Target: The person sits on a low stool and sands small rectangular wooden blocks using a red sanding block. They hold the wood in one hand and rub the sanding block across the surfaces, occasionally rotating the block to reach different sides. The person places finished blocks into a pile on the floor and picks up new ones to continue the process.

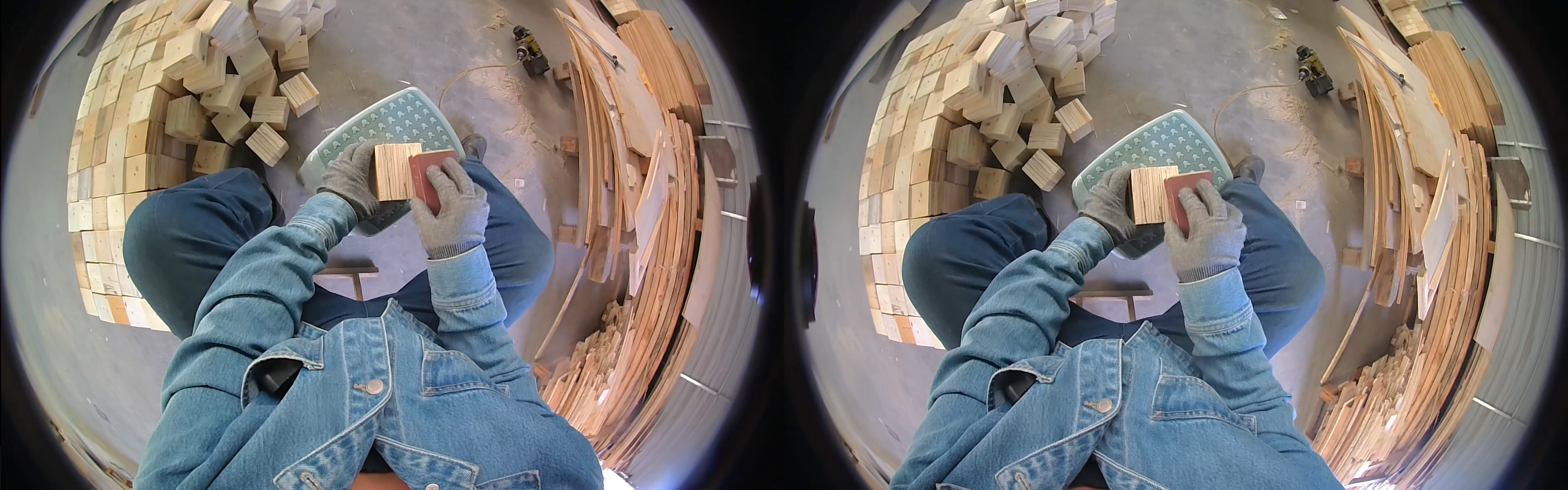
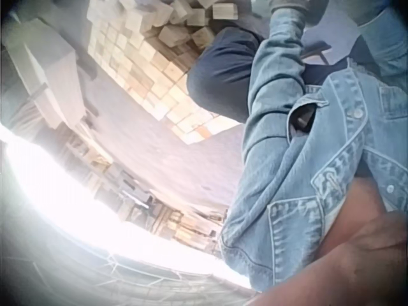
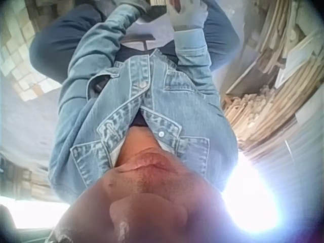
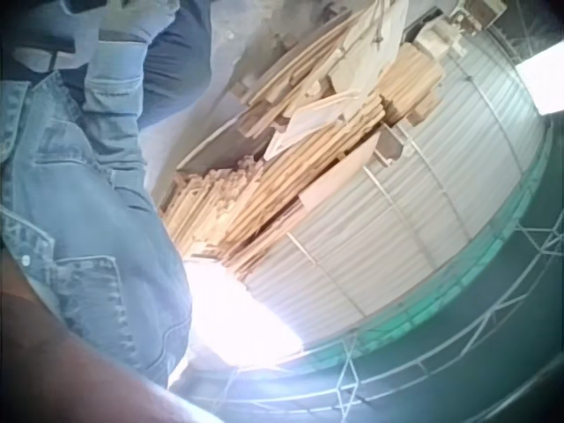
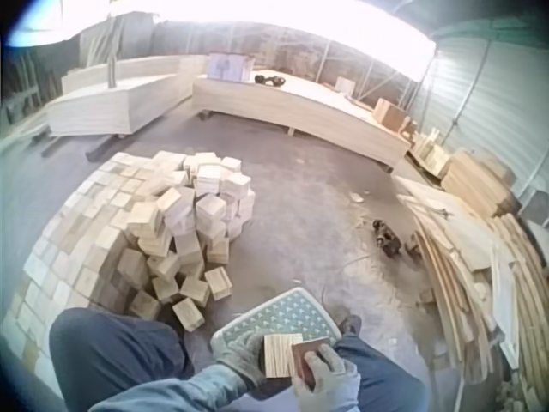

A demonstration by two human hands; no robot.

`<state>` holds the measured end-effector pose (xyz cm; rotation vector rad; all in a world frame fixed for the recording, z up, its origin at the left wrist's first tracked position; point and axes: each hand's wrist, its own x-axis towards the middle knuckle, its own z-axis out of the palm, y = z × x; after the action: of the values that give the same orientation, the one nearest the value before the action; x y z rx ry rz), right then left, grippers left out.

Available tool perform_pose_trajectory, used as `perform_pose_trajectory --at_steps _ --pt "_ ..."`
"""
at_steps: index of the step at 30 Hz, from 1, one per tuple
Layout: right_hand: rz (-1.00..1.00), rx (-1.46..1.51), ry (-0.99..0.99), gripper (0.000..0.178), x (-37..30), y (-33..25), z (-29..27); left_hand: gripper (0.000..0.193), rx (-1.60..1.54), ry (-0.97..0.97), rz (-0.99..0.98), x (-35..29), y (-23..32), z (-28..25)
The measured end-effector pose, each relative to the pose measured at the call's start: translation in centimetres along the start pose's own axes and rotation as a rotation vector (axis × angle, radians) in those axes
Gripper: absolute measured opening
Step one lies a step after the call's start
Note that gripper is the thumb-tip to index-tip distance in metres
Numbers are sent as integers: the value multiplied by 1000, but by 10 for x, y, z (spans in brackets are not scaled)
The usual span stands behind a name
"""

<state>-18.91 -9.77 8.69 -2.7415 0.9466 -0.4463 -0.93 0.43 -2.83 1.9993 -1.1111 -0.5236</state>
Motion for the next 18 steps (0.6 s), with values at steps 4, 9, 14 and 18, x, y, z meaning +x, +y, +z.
perform_pose_trajectory --at_steps 4,9,14,18 --pt "-12 -76 13 56 7 -3 -3 112 -26 2 -8 -1 -5 0" --pt "-44 -30 53 55 14 6 -7 114 -40 -51 -71 0 1 -4" --pt "-57 -43 11 55 -2 3 0 113 -35 -67 -64 1 4 -4" --pt "-7 -93 44 56 2 15 -3 114 16 -76 -84 3 1 -6"
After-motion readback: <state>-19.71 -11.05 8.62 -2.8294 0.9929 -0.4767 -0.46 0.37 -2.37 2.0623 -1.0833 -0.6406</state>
